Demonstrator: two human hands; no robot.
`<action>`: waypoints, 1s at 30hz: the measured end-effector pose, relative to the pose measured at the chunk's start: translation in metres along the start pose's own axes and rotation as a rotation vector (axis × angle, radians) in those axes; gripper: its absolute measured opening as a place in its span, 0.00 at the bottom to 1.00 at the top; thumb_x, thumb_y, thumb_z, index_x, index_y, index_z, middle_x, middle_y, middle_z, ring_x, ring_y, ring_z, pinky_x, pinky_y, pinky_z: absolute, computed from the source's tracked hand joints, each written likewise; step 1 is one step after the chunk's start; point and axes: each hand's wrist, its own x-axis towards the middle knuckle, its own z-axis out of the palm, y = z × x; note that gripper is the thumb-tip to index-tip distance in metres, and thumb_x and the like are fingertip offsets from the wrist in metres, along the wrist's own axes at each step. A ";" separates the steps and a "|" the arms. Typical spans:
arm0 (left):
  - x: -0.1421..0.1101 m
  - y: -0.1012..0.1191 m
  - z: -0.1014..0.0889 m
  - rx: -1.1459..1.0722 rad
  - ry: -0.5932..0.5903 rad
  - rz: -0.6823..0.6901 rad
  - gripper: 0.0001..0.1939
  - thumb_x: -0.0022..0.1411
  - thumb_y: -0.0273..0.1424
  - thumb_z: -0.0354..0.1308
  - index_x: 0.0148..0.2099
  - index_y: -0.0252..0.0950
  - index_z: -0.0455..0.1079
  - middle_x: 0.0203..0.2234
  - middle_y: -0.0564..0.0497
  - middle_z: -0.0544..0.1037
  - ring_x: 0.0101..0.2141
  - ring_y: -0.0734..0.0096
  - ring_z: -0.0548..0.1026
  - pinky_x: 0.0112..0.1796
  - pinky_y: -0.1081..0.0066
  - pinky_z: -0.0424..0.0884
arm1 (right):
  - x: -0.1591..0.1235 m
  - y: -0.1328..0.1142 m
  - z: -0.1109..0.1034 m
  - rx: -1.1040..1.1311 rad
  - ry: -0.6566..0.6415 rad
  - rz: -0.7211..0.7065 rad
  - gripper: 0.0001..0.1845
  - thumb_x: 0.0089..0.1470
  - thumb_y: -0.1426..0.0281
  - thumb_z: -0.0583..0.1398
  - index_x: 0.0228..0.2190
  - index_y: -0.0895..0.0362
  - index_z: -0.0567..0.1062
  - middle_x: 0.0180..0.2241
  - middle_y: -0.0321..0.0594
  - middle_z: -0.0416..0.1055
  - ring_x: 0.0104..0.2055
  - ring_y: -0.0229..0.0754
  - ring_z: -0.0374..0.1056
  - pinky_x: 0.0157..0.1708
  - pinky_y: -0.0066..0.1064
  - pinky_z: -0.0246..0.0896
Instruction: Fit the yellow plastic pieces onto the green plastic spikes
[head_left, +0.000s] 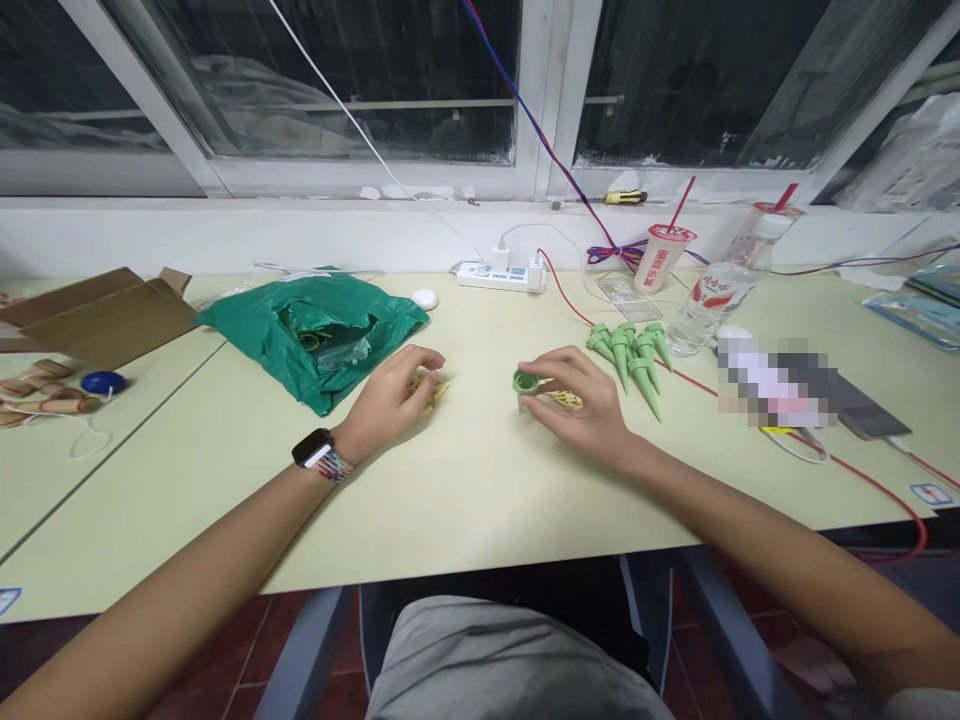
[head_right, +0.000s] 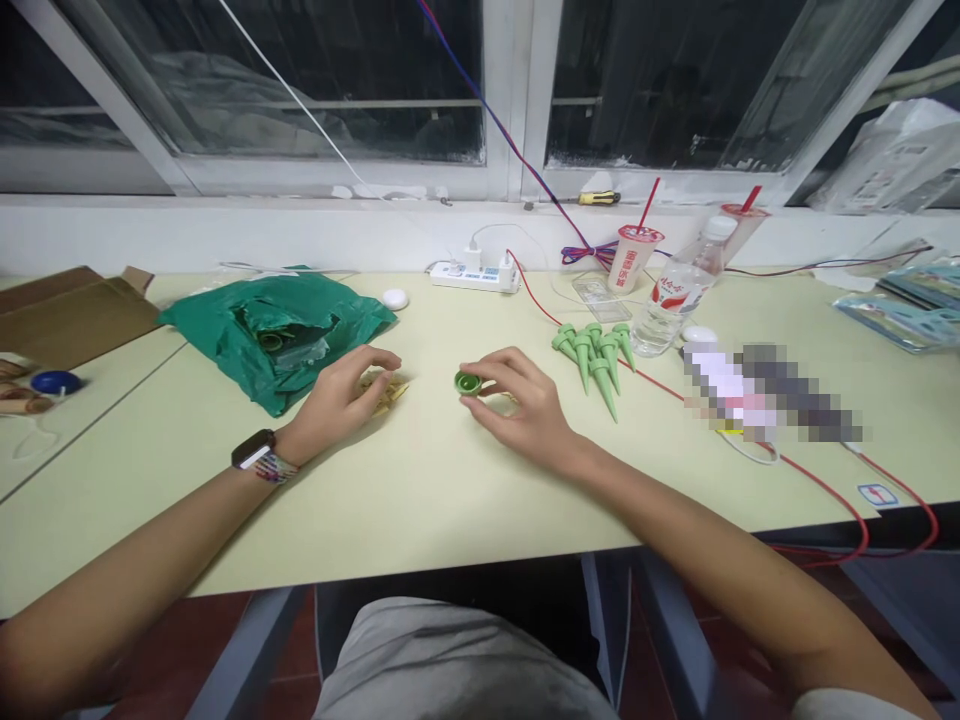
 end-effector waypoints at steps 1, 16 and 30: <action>0.000 0.001 0.000 -0.002 -0.008 0.001 0.11 0.73 0.34 0.49 0.50 0.38 0.70 0.46 0.45 0.79 0.48 0.57 0.77 0.52 0.58 0.72 | -0.001 -0.001 0.003 0.033 -0.035 0.007 0.16 0.64 0.68 0.63 0.53 0.47 0.79 0.44 0.42 0.73 0.44 0.44 0.75 0.41 0.41 0.85; -0.005 0.047 0.006 -0.252 -0.030 0.041 0.07 0.73 0.36 0.57 0.50 0.41 0.72 0.45 0.47 0.81 0.47 0.60 0.80 0.50 0.60 0.75 | -0.005 0.001 0.009 -0.052 -0.089 0.067 0.12 0.61 0.69 0.64 0.45 0.49 0.70 0.41 0.40 0.74 0.39 0.44 0.75 0.40 0.40 0.78; 0.032 0.060 0.022 -0.891 -0.068 -0.185 0.16 0.61 0.40 0.72 0.46 0.37 0.79 0.42 0.45 0.82 0.42 0.63 0.80 0.45 0.64 0.77 | 0.010 0.003 0.029 0.226 0.008 0.205 0.19 0.58 0.65 0.69 0.42 0.50 0.65 0.35 0.33 0.71 0.34 0.40 0.73 0.35 0.34 0.72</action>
